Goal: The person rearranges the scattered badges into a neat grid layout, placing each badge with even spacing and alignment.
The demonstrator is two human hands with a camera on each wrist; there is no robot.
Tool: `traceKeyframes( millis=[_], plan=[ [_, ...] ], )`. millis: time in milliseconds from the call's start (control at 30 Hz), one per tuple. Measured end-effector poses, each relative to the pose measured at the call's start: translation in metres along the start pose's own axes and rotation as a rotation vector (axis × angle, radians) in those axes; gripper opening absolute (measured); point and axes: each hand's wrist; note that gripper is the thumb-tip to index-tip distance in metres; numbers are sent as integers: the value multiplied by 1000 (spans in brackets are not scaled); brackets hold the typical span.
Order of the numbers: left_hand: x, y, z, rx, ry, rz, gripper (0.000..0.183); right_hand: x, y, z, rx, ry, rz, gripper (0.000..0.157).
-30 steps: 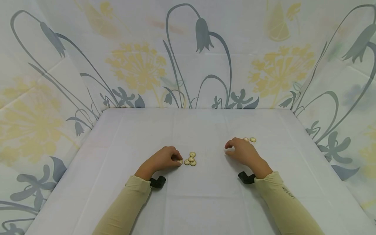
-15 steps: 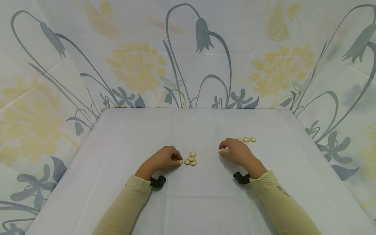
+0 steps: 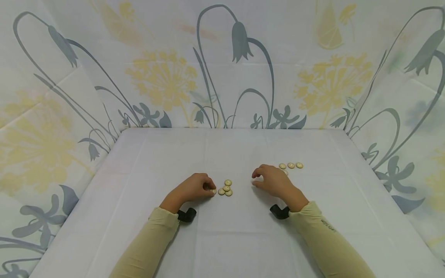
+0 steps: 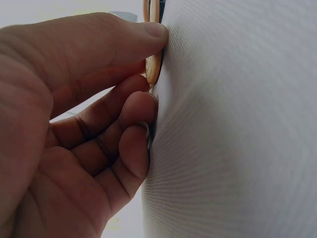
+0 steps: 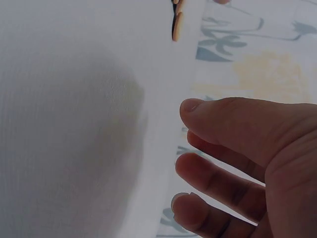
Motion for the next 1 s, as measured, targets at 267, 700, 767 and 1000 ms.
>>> traceKeyframes(
  millis=[267,700,767,1000],
  plan=[
    [0,2,-1,1,7,5,13,12,-3,-4,5,-3,28,18],
    [0,1,1,4,15,17,13,31,-7,-13,28,-33,47,19],
    [-1,2,1,5,21,16,13,34,-8,-15,36,-36,50,19],
    [1,0,1,3,3,5,14,45,-13,-19,50,-32,73,20]
  ],
)
Point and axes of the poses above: each hand's wrist, its own y-axis away from the middle knuckle, its own z-axis out of the back of the hand, x = y × z, and after that the axes turned 3 degrees about -z, right-handed
